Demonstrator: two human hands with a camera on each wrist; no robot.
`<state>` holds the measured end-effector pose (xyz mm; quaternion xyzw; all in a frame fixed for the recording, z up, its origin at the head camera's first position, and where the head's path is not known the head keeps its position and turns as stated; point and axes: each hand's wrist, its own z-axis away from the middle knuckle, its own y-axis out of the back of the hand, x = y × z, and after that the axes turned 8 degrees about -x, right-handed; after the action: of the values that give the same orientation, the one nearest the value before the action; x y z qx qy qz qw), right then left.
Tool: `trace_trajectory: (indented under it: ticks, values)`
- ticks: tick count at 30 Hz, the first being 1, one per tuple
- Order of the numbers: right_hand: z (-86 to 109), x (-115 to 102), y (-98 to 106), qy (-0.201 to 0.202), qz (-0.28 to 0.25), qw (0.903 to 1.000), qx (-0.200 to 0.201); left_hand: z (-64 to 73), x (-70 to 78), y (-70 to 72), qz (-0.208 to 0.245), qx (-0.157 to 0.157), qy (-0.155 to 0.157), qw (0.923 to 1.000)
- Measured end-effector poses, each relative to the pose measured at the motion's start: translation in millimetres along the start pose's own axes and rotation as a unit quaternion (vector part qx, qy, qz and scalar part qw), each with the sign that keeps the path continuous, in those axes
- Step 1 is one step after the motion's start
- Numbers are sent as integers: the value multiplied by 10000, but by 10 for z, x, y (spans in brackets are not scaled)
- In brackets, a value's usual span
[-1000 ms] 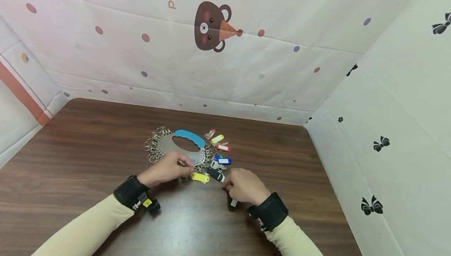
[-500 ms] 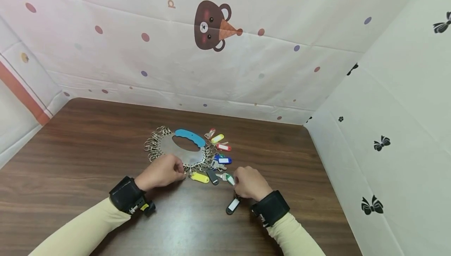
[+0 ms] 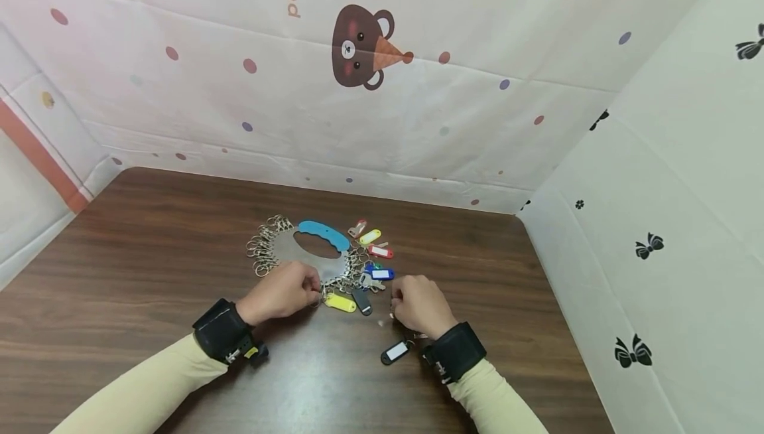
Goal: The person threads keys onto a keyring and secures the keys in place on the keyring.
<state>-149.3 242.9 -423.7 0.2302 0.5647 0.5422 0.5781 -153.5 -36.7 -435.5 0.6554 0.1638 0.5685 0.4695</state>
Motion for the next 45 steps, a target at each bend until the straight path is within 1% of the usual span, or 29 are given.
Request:
trace_trajectory:
  ticks: [2,4,7,9,12,14,19,21,23,25,26,27,28,29,31,33,34,36,40,43,44,45]
  values:
    - [1,-5,34,263,-271,9991,179,3,14,-6,-86,-152,-67,9998]
    - [4,-17,76,586,-682,9954,319,10,22,-13,-185,-278,-141,9993]
    - [19,-55,129,1079,-1367,9838,418,32,36,-16,-300,-337,-222,9987]
    - [27,-95,150,1313,-1769,9746,397,46,40,-24,-391,-248,-297,9985]
    - [39,-168,170,1505,-2253,9623,249,61,51,-40,-538,-193,-331,9978]
    - [40,-218,180,1574,-2534,9544,120,61,58,-50,-591,-219,-324,9975]
    - [26,-337,202,1809,-3022,9356,-244,34,42,-60,-595,-299,-152,9977]
    - [17,-368,200,1900,-3103,9308,-360,16,32,-60,-645,-332,-88,9973]
    - [12,-403,194,1932,-3148,9283,-437,-3,22,-55,-624,-374,-88,9973]
    - [-1,-437,182,1992,-3178,9257,-494,-24,-2,-44,-427,-462,-110,9980]
    - [-8,-457,175,2034,-3169,9249,-517,-31,-15,-33,-218,-519,-120,9983]
    - [-19,-476,167,2068,-3170,9240,-544,-38,-36,-16,92,-579,-166,9981]
    - [-33,-493,158,2106,-3193,9222,-575,-46,-62,0,540,-677,-235,9960]
    - [-56,-506,146,2131,-3177,9220,-590,-54,-87,18,990,-784,-271,9916]
    - [-107,-522,111,2158,-3238,9188,-659,-72,-146,48,1841,-979,-336,9775]
    - [-165,-535,74,2123,-3251,9190,-689,-87,-194,73,2604,-1182,-400,9574]
    - [-193,-544,57,2093,-3246,9198,-687,-97,-220,75,2883,-1249,-420,9484]
    - [-248,-564,23,2030,-3186,9235,-660,-114,-262,79,3260,-1314,-434,9352]
    - [-348,-599,-40,1857,-2878,9382,-496,-144,-320,63,4128,-1416,-490,8984]
    - [-407,-619,-86,1776,-2623,9474,-448,-158,-337,43,4690,-1466,-418,8699]
    - [-422,-629,-95,1772,-2520,9503,-442,-160,-337,38,4815,-1459,-382,8634]
    - [-435,-638,-104,1728,-2427,9535,-448,-161,-337,32,4902,-1441,-370,8588]
